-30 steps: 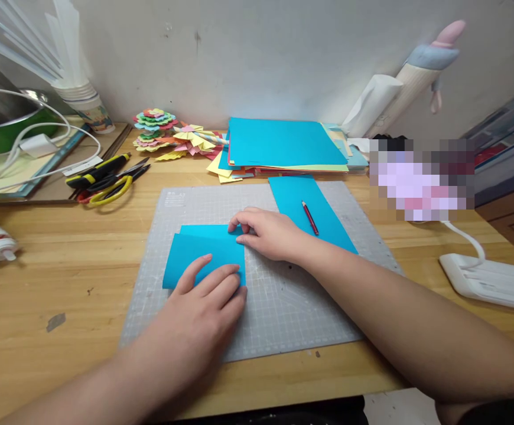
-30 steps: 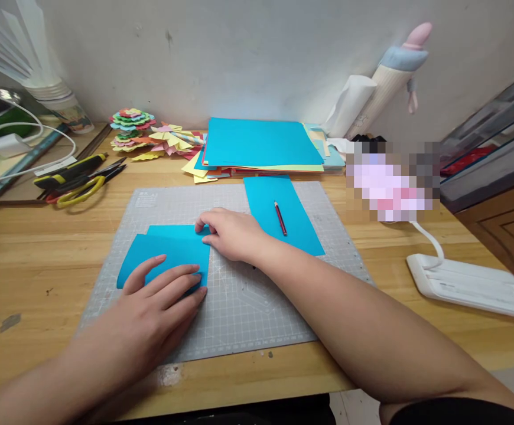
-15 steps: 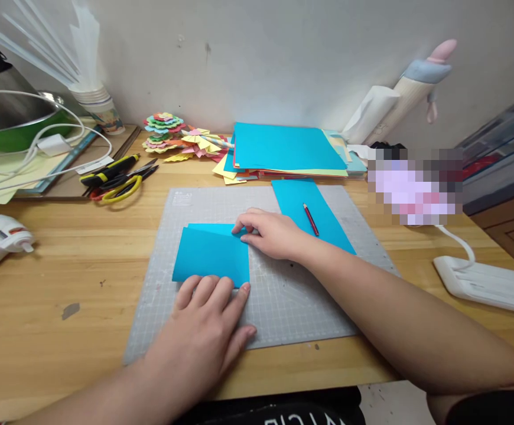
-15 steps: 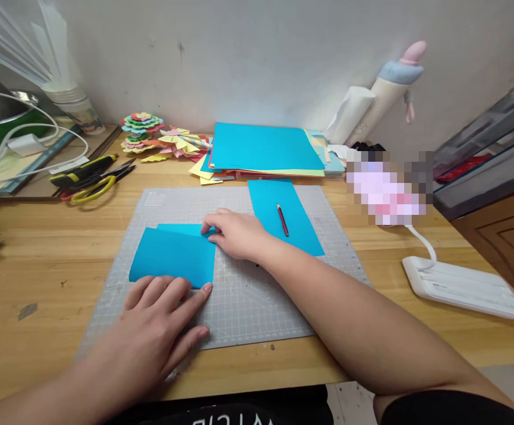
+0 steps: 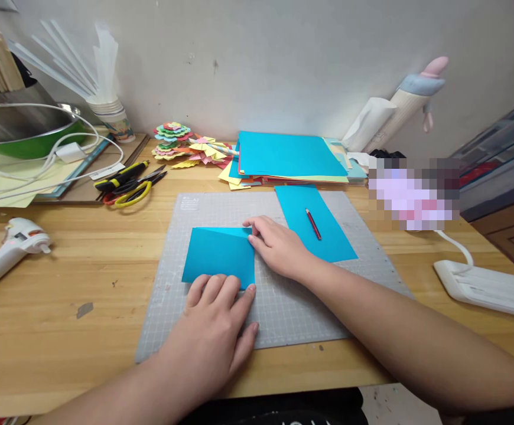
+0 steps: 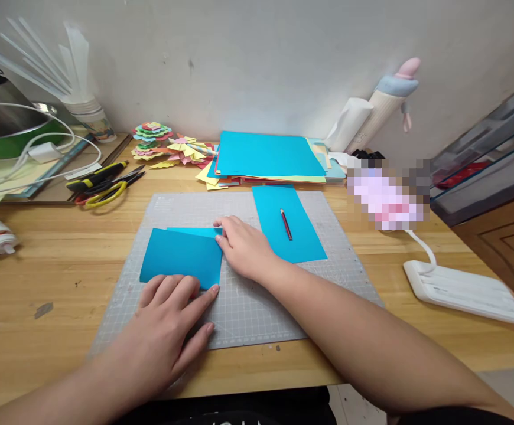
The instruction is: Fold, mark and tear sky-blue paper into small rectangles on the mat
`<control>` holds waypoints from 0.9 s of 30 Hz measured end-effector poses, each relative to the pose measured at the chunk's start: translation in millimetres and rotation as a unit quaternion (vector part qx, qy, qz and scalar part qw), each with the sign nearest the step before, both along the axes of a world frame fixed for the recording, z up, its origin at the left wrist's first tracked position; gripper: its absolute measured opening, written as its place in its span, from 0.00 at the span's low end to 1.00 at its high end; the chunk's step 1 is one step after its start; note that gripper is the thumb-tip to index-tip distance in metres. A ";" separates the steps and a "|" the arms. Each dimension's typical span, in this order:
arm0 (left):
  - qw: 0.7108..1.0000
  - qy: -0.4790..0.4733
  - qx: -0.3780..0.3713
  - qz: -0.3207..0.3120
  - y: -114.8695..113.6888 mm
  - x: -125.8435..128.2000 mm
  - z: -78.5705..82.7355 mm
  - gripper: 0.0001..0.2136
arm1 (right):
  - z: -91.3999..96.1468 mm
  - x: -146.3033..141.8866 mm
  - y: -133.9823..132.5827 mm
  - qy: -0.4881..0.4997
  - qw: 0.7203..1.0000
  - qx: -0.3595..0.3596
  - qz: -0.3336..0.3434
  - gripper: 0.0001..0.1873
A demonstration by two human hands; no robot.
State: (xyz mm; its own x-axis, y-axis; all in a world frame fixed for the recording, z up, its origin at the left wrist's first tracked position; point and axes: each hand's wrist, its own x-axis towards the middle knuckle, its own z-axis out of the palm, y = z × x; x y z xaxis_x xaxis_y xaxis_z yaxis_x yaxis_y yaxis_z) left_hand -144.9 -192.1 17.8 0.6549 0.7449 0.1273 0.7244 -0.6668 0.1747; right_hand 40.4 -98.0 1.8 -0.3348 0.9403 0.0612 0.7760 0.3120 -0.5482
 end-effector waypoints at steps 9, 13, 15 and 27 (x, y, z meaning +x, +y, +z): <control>1.000 -0.006 0.005 0.000 3.2 -0.3 0.1 0.17 | -5.0 -12.4 -8.6 -0.094 0.994 0.056 -0.017 0.17; 1.000 -0.016 0.019 0.001 3.2 -0.5 -1.0 0.16 | -6.2 -14.8 -10.6 -0.130 0.989 0.076 -0.019 0.17; 0.999 -0.017 0.028 0.002 3.1 -0.8 -2.0 0.16 | -7.2 -16.6 -11.3 -0.154 0.984 0.086 -0.019 0.18; 0.997 -0.006 0.077 0.001 1.7 2.1 -4.7 0.17 | -1.2 -35.7 -14.5 -0.298 0.948 0.108 0.025 0.25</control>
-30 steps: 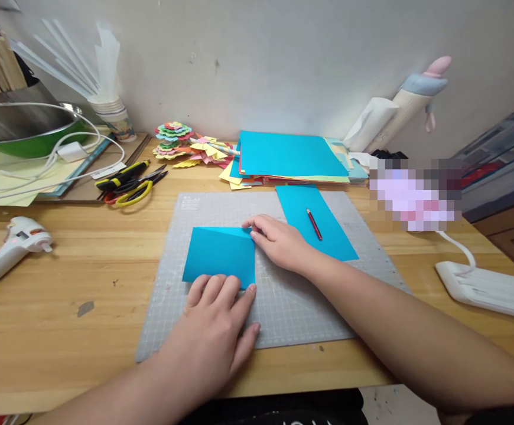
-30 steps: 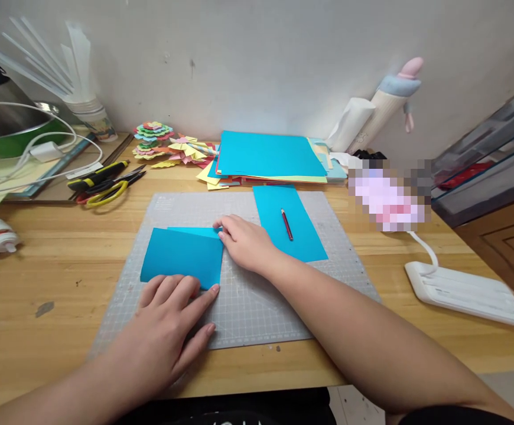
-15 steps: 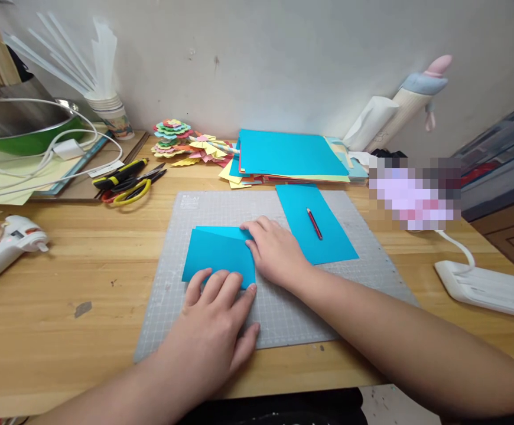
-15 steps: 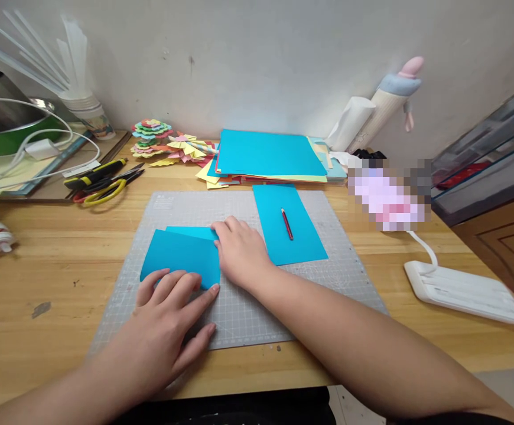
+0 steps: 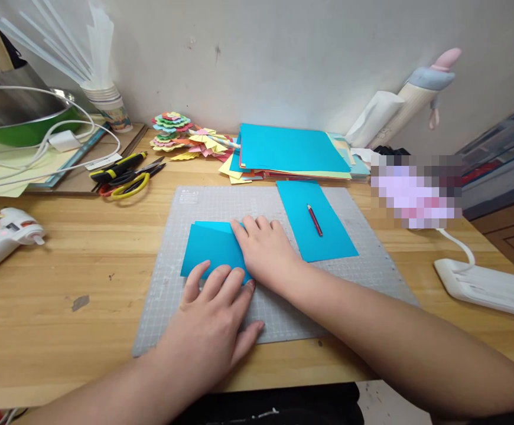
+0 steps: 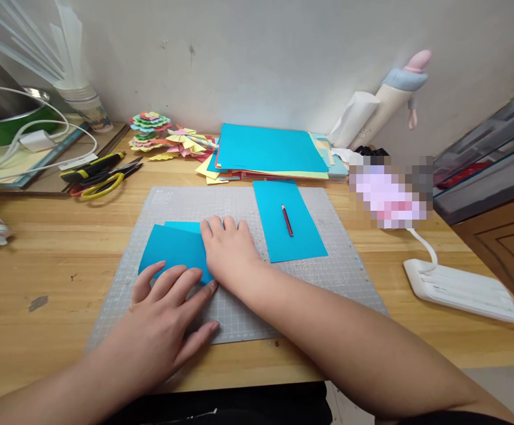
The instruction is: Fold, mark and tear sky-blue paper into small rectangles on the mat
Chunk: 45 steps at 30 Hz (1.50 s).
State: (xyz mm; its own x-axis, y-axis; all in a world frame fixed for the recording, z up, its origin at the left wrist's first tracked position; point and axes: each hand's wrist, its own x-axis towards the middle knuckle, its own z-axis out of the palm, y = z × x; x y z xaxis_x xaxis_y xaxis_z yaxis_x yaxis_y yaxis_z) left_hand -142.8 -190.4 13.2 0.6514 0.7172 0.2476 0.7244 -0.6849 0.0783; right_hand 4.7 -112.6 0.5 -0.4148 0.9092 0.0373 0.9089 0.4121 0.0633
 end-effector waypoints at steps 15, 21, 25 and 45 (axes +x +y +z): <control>0.989 0.058 0.113 0.070 -5.4 -35.5 -6.3 0.13 | 0.6 -1.1 -2.2 -0.026 1.000 -0.003 -0.001 0.28; 0.984 0.103 0.098 0.106 -11.0 -65.4 -7.6 0.14 | 1.5 -1.1 -2.3 -0.036 0.999 -0.007 0.002 0.28; 0.983 0.120 0.075 0.115 -11.1 -75.9 -5.0 0.16 | 2.7 -1.3 -1.9 -0.036 0.999 -0.012 0.004 0.29; 0.993 0.035 -0.036 0.108 33.1 -60.9 -5.0 0.15 | 6.7 25.0 26.1 0.317 0.937 -0.149 -0.021 0.08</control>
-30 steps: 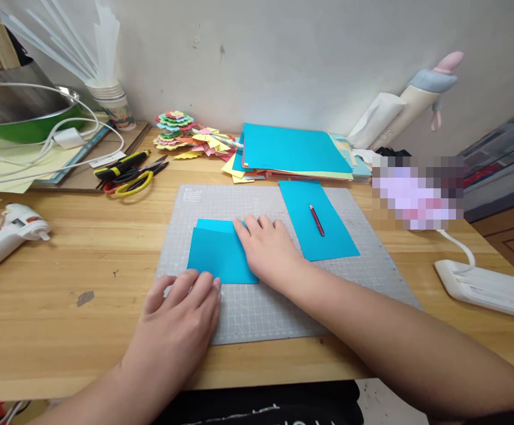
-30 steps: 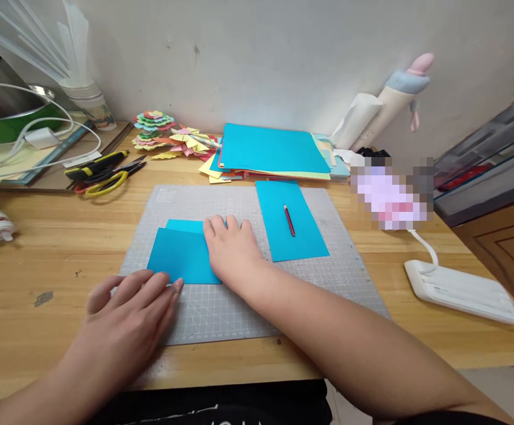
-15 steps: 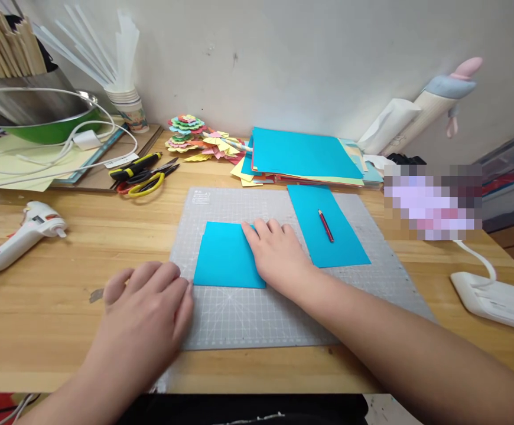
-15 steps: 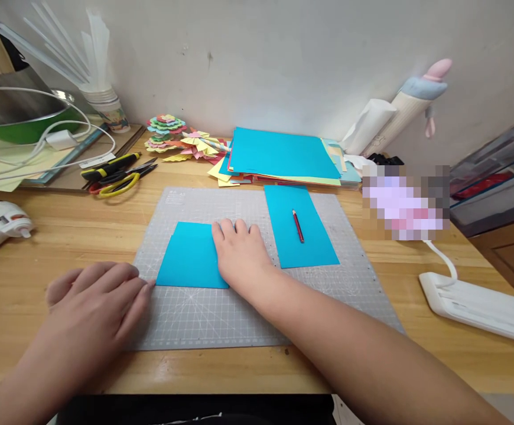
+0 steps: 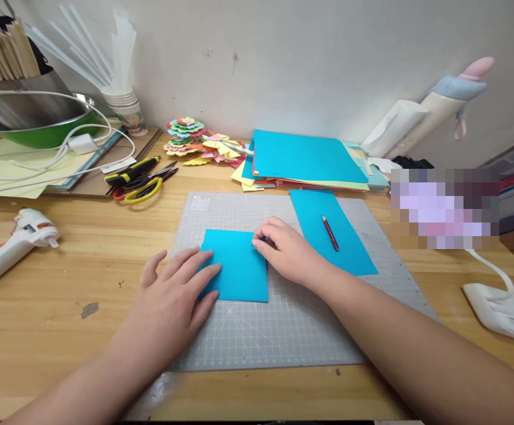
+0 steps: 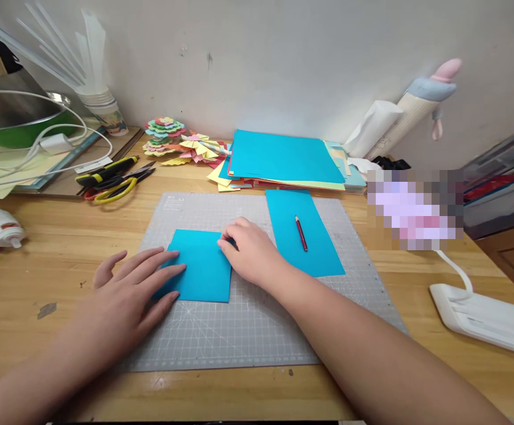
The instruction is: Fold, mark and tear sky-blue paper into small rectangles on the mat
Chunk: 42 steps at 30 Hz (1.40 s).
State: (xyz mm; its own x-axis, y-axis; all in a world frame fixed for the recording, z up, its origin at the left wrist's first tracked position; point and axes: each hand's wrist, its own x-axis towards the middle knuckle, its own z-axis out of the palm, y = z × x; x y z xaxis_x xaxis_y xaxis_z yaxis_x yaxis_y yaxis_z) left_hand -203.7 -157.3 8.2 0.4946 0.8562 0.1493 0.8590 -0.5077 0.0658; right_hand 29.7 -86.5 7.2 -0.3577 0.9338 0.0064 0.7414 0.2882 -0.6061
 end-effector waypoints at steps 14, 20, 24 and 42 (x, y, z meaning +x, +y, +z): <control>1.000 -0.003 0.021 0.022 -10.5 5.9 -10.8 0.16 | -0.9 -17.2 -5.3 -0.188 0.977 0.103 -0.008 0.16; 0.999 0.024 0.024 0.010 -11.8 4.0 -10.2 0.18 | 0.1 -15.2 -4.1 -0.161 0.983 0.084 0.017 0.13; 0.999 0.021 0.021 0.011 -12.2 3.2 -11.2 0.18 | -0.1 -15.7 -4.0 -0.161 0.984 0.079 0.020 0.13; 1.000 0.015 -0.007 0.016 -9.8 4.4 -8.8 0.17 | -1.5 -10.1 0.0 -0.110 0.992 0.060 0.008 0.08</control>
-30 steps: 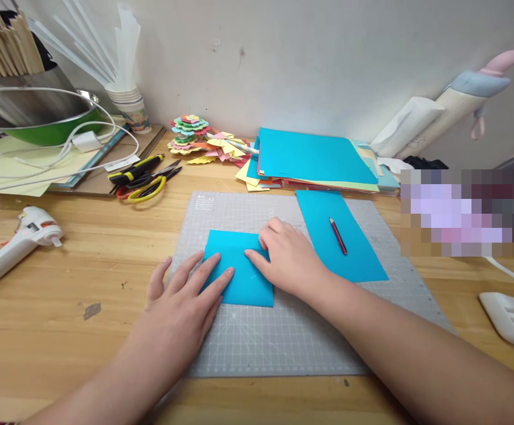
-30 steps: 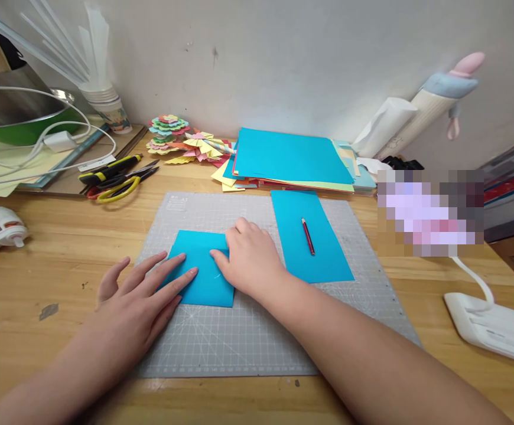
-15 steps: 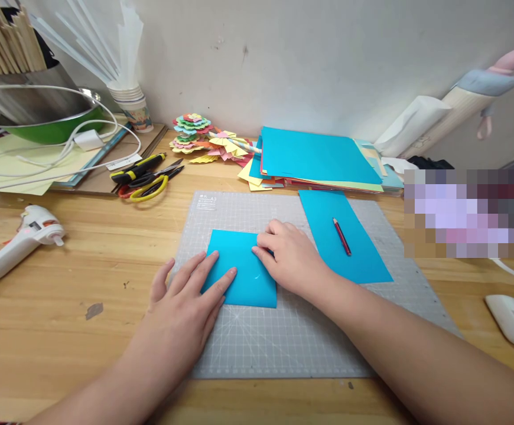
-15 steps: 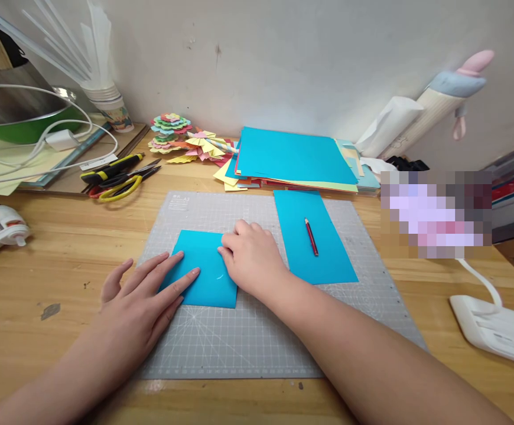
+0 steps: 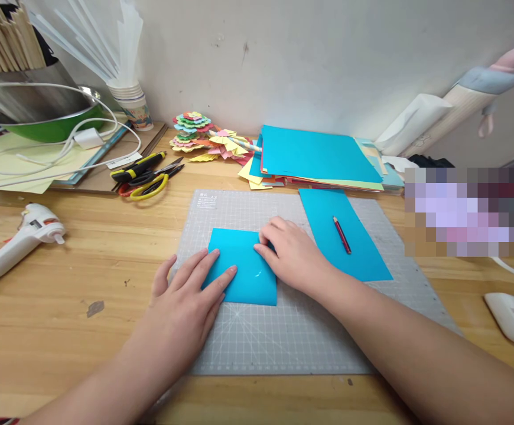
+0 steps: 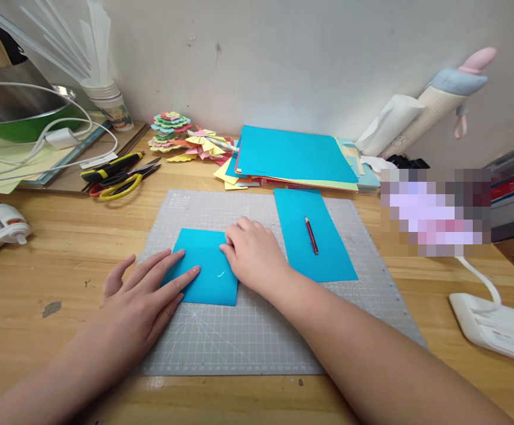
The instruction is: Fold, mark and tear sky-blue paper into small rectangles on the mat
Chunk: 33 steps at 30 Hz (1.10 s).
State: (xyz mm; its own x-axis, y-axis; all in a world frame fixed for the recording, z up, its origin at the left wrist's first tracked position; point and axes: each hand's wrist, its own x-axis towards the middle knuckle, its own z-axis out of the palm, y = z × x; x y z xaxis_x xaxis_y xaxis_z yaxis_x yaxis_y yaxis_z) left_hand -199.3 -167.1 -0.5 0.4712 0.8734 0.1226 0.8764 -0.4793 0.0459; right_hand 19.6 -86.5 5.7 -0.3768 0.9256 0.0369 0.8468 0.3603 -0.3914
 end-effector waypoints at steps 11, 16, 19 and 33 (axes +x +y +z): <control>1.000 -0.012 -0.006 -0.003 5.2 -1.4 3.0 0.18 | 30.8 -5.1 -52.2 0.020 0.972 0.026 0.231 0.15; 0.999 -0.026 -0.015 0.011 7.8 -1.9 3.0 0.21 | 15.8 -33.1 -87.6 -0.050 0.974 0.068 0.212 0.21; 0.999 -0.036 -0.020 0.016 7.8 -1.8 3.4 0.21 | 6.8 -37.4 -92.2 -0.050 0.976 0.074 0.198 0.23; 1.000 -0.024 -0.007 0.011 6.0 -1.3 2.6 0.21 | 19.0 -35.4 -87.3 -0.085 0.977 0.081 0.176 0.15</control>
State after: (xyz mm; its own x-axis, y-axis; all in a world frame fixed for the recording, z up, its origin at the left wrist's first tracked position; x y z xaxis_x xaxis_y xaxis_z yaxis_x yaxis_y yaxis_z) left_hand -200.6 -161.1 2.0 0.4449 0.8858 0.1319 0.8837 -0.4582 0.0960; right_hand -15.8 -173.9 24.7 -0.6840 0.7250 0.0802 0.7075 0.6862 -0.1694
